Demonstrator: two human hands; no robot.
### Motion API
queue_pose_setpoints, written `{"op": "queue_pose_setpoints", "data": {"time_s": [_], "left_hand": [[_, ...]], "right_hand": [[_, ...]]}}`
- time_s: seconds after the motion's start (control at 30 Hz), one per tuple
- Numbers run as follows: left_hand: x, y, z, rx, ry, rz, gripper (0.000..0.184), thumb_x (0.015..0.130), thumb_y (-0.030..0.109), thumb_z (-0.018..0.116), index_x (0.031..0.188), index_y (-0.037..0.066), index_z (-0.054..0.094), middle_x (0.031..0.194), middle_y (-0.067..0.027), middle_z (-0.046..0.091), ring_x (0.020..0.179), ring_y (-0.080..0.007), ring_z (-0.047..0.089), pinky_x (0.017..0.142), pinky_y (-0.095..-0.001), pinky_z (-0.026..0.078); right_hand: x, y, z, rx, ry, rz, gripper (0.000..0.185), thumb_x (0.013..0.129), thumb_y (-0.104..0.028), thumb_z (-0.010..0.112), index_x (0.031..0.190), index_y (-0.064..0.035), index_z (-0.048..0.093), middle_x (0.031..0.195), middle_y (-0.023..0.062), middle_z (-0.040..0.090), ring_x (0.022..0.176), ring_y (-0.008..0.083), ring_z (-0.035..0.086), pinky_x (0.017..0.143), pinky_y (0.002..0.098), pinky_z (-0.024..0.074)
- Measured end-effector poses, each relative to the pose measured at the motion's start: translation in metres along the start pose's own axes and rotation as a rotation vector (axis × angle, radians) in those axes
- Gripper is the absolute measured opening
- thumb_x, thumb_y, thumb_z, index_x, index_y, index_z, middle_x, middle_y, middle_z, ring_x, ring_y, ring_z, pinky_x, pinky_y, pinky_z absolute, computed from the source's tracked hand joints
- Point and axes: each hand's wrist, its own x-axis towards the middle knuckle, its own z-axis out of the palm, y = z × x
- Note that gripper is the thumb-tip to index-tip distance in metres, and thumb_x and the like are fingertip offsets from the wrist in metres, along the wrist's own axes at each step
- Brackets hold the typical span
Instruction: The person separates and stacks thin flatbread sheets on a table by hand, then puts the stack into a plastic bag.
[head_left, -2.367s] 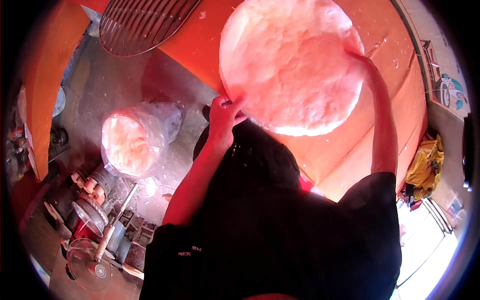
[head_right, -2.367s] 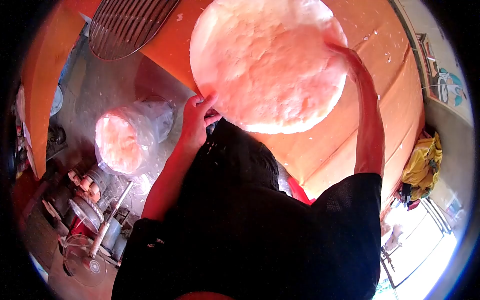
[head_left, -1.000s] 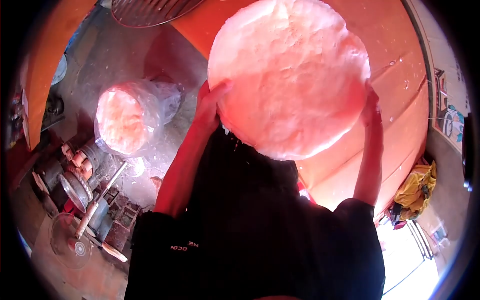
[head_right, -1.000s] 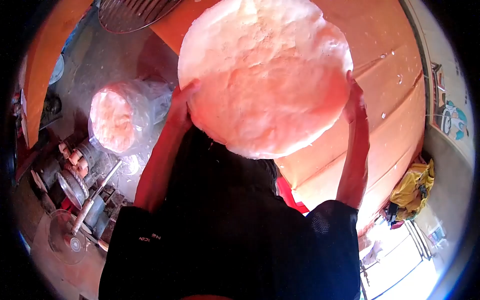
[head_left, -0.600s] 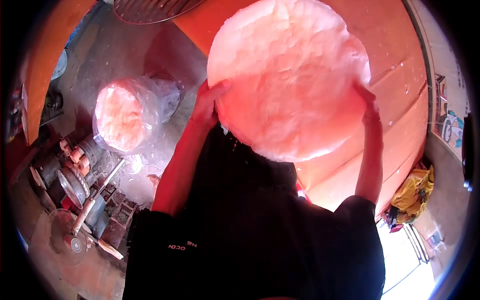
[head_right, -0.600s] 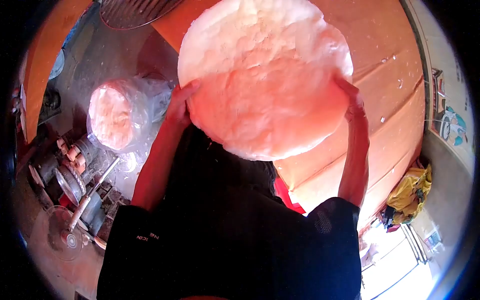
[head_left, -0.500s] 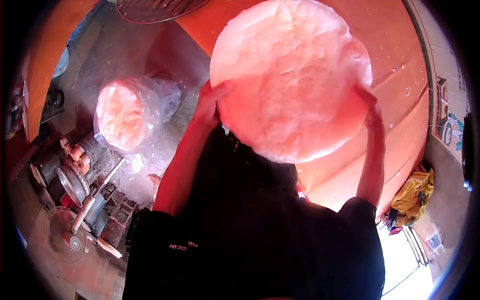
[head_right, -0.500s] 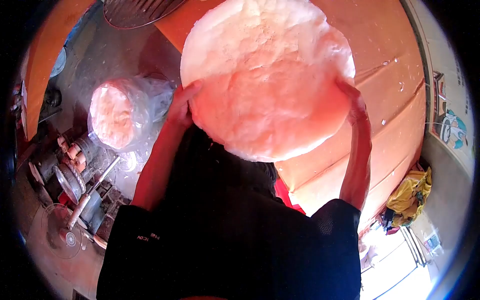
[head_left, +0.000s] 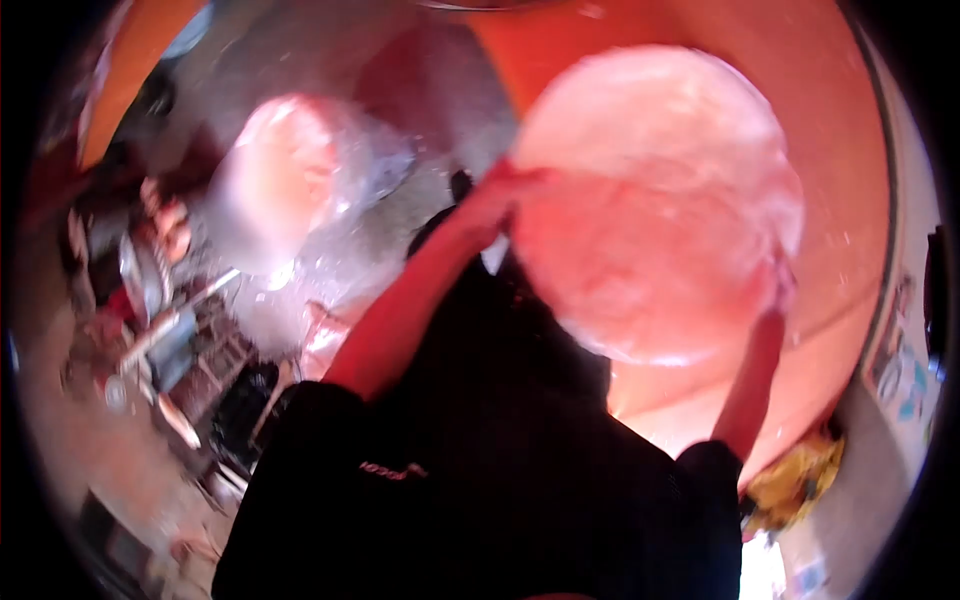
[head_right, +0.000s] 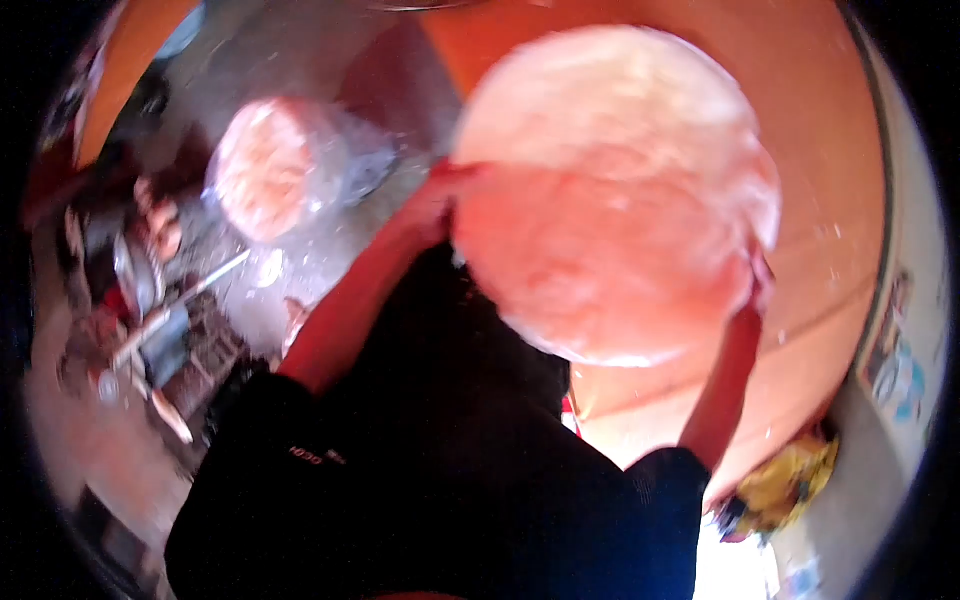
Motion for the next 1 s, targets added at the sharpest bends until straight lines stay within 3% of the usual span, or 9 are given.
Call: {"op": "queue_pose_setpoints", "data": {"time_s": [0.03, 0.1, 0.17, 0.3, 0.37, 0.5, 0.67, 0.73, 1.0], "left_hand": [[-0.009, 0.015, 0.014, -0.054, -0.027, 0.026, 0.042, 0.081, 0.010, 0.066, 0.120, -0.002, 0.056, 0.112, -0.0085, 0.063, 0.101, -0.0173, 0.060, 0.091, -0.0325, 0.047], [-0.002, 0.003, 0.006, -0.102, -0.028, 0.085, 0.047, 0.080, 0.006, 0.066, 0.124, -0.001, 0.053, 0.115, -0.0082, 0.062, 0.105, -0.0181, 0.057, 0.094, -0.0332, 0.045], [-0.009, 0.007, 0.008, -0.107, -0.086, 0.152, 0.048, 0.082, 0.010, 0.065, 0.126, -0.001, 0.051, 0.121, -0.0082, 0.059, 0.111, -0.0187, 0.055, 0.097, -0.0343, 0.043], [-0.023, 0.009, -0.014, -0.257, -0.102, 0.186, 0.046, 0.081, 0.010, 0.066, 0.124, 0.000, 0.053, 0.119, -0.0084, 0.060, 0.108, -0.0171, 0.056, 0.096, -0.0342, 0.044], [-0.043, 0.024, -0.035, -0.298, -0.022, 0.209, 0.044, 0.082, 0.008, 0.066, 0.124, 0.000, 0.053, 0.114, -0.0075, 0.062, 0.105, -0.0160, 0.057, 0.091, -0.0315, 0.046], [-0.090, 0.056, -0.109, -0.427, 0.189, 0.323, 0.045, 0.083, 0.013, 0.068, 0.123, 0.000, 0.053, 0.113, -0.0088, 0.062, 0.104, -0.0176, 0.058, 0.090, -0.0333, 0.048], [-0.160, 0.058, -0.260, -0.548, 0.532, 0.479, 0.038, 0.087, 0.011, 0.062, 0.121, -0.001, 0.052, 0.110, -0.0111, 0.062, 0.099, -0.0201, 0.062, 0.087, -0.0352, 0.051], [-0.204, 0.087, -0.293, -0.354, 0.768, 0.534, 0.036, 0.089, 0.013, 0.059, 0.122, 0.000, 0.052, 0.112, -0.0119, 0.061, 0.100, -0.0211, 0.061, 0.086, -0.0350, 0.052], [-0.255, 0.101, -0.498, -0.515, 0.696, 0.678, 0.054, 0.088, 0.015, 0.059, 0.136, 0.003, 0.038, 0.128, -0.0127, 0.053, 0.118, -0.0260, 0.052, 0.099, -0.0396, 0.044]], "right_hand": [[0.000, 0.001, 0.005, 0.074, -0.195, 0.005, 0.059, 0.094, -0.031, 0.045, 0.142, 0.0000, 0.032, 0.140, 0.0140, 0.042, 0.128, 0.0261, 0.040, 0.109, 0.0410, 0.0290], [-0.002, -0.006, -0.157, -0.306, 0.250, -0.022, 0.055, 0.091, -0.027, 0.051, 0.134, 0.0060, 0.042, 0.135, 0.0152, 0.047, 0.124, 0.0263, 0.043, 0.106, 0.0408, 0.0310], [-0.022, -0.029, -0.121, -0.345, 0.242, 0.030, 0.060, 0.087, -0.026, 0.053, 0.137, 0.0044, 0.038, 0.135, 0.0156, 0.046, 0.123, 0.0285, 0.044, 0.105, 0.0426, 0.0326], [-0.004, -0.054, 0.121, -0.129, -0.160, 0.071, 0.071, 0.079, -0.022, 0.058, 0.141, -0.0024, 0.030, 0.136, 0.0162, 0.043, 0.124, 0.0311, 0.042, 0.105, 0.0459, 0.0323], [0.022, -0.059, 0.176, -0.267, -0.183, 0.079, 0.069, 0.078, -0.024, 0.061, 0.138, -0.0014, 0.034, 0.130, 0.0148, 0.048, 0.119, 0.0300, 0.047, 0.103, 0.0432, 0.0355], [0.136, -0.057, 0.116, -0.504, 0.132, 0.181, 0.063, 0.076, -0.017, 0.060, 0.132, 0.0023, 0.039, 0.116, 0.0136, 0.056, 0.105, 0.0248, 0.054, 0.094, 0.0348, 0.0414], [0.219, 0.077, 0.384, -0.399, -0.348, 0.401, 0.061, 0.076, -0.014, 0.065, 0.131, 0.0006, 0.043, 0.117, 0.0127, 0.059, 0.104, 0.0242, 0.058, 0.094, 0.0341, 0.0447], [0.252, 0.130, 0.463, -0.415, -0.476, 0.490, 0.061, 0.076, -0.013, 0.066, 0.131, -0.0001, 0.045, 0.118, 0.0124, 0.060, 0.104, 0.0239, 0.060, 0.094, 0.0339, 0.0460], [0.358, 0.344, 0.650, -0.519, -0.816, 0.765, 0.058, 0.078, -0.018, 0.069, 0.127, 0.0020, 0.048, 0.120, 0.0122, 0.059, 0.110, 0.0237, 0.057, 0.099, 0.0358, 0.0427]]}}
